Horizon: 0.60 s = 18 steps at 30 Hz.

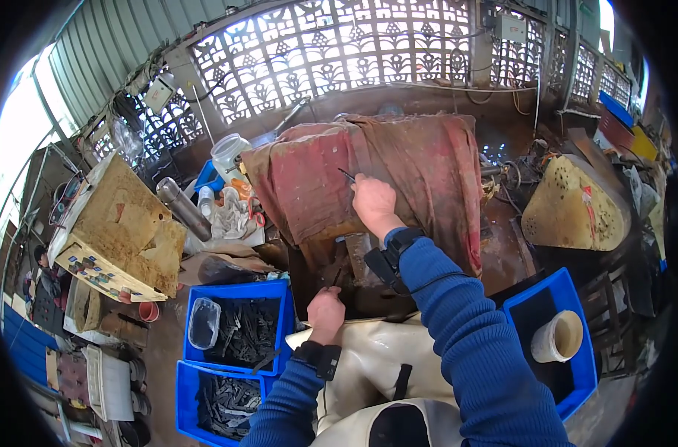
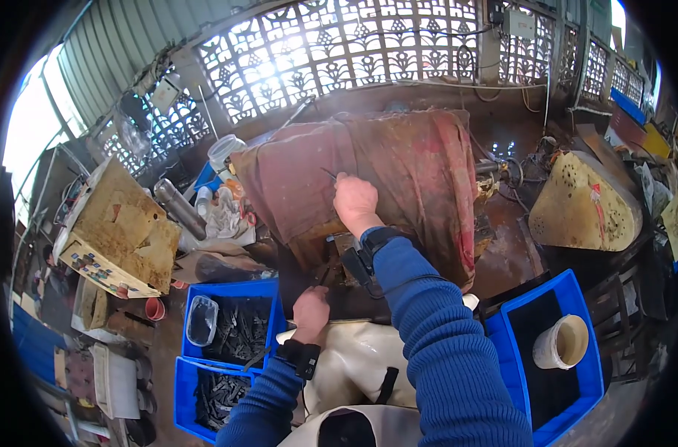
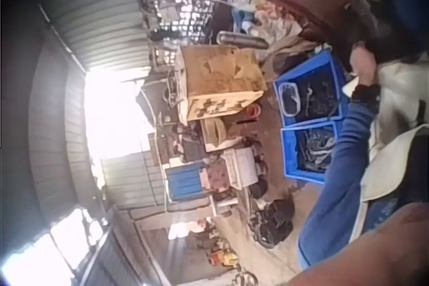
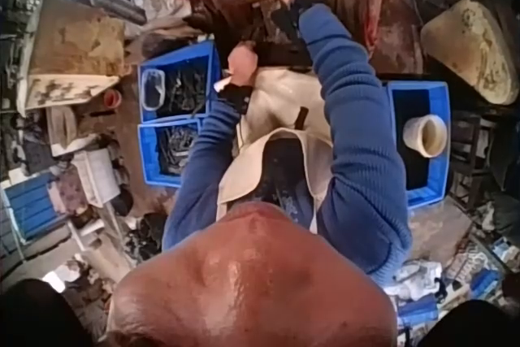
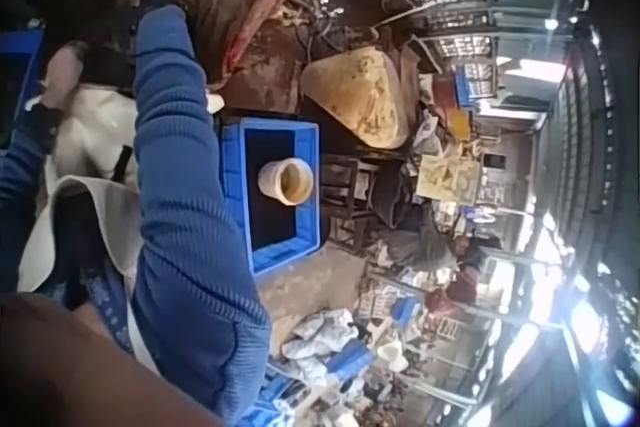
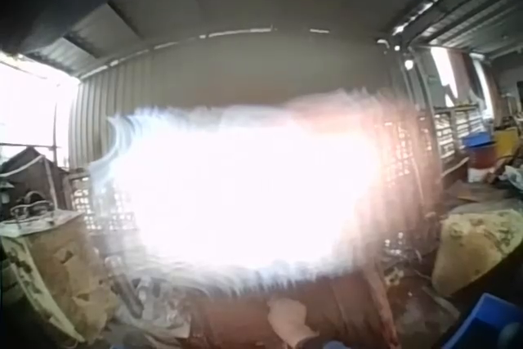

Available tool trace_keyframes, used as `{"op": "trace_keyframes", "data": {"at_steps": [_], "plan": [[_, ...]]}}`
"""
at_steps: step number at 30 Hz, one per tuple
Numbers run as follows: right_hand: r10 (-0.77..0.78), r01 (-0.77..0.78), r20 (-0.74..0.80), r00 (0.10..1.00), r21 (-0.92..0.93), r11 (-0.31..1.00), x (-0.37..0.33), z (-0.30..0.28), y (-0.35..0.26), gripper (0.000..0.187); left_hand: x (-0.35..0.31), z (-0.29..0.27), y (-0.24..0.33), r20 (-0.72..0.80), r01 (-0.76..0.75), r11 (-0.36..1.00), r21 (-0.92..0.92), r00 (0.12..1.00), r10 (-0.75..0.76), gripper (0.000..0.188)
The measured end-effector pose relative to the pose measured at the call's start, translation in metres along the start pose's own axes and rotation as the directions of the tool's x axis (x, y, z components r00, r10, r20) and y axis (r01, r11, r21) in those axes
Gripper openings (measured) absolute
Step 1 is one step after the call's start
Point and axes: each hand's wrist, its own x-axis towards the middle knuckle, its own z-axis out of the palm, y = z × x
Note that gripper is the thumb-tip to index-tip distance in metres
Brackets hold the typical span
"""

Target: The person picks up a metal piece from a blue bin, holds it against a rotating wheel in a machine, and then dips it into a bucket of liquid before placing it into another blue bin.

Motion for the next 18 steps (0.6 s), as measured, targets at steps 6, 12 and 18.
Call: {"op": "trace_keyframes", "data": {"at_steps": [6,12,18], "plan": [[0.015,-0.015,0.008,1.0,0.006,1.0,0.0,-0.002,-0.002,0.011,0.0,0.001,-0.001,0.01,0.017,1.0,0.01,1.0,-0.017,0.026],[0.021,-0.02,0.033,0.999,-0.03,0.999,0.003,0.001,0.0,0.013,-0.001,0.0,0.002,0.019,0.025,1.0,0.018,1.0,-0.025,0.026],[0.052,-0.05,0.072,0.996,-0.029,0.998,0.004,-0.011,0.002,0.017,0.001,0.005,0.001,0.002,0.022,1.0,0.002,1.0,-0.022,0.026]]}}
